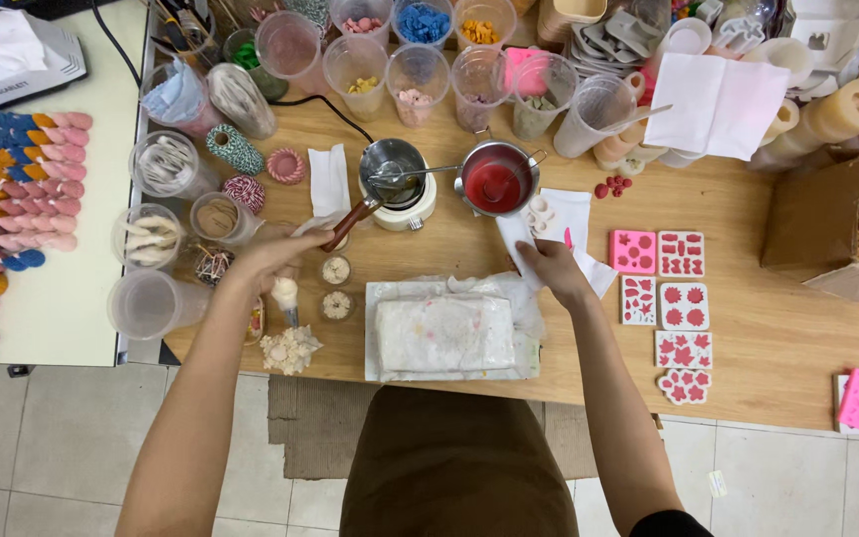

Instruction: The person prepares and applies piping to small candle jars. The person uses a piping bag to fill a glass jar with a textured wax mixture, then uses a small spoon to adjust the wax and refine the piping, working across multiple jars on a crowded workshop table.

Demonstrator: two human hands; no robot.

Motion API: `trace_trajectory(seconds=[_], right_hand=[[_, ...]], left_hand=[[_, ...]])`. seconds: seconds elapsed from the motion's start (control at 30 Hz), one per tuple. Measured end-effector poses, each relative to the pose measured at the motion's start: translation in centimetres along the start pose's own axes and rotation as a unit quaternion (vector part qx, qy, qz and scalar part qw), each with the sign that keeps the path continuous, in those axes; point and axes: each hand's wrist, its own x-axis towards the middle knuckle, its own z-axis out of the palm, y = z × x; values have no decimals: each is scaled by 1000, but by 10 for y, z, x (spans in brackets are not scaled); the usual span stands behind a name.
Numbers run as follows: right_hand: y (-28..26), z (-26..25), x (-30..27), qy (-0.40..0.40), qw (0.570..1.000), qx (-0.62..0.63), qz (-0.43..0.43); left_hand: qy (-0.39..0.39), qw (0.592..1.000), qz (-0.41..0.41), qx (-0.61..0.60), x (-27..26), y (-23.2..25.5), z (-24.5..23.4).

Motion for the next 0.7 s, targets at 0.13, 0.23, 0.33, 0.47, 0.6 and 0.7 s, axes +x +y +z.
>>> trace_trajectory(seconds=[0.13,0.23,0.33,0.47,0.6,0.7], right_hand=[[-6,1,-2,-20,995,96,2],[-13,6,-12,-1,994,95,-46],[-18,14,-18,34,991,81,-105],[-27,17,-29,42,989,78,-118],[-45,13,-55,58,989,73,-115],[-66,9,-77,54,988,83,-116]], left_hand=[[-60,997,-22,-37,-2,2,3],[-105,990,-16,-89,-16,6,7],[-95,989,2,-111,-31,10,9],[-28,995,14,-99,-37,9,17],[-52,990,57,-120,-54,13,15],[-47,984,79,-154,-80,22,4]])
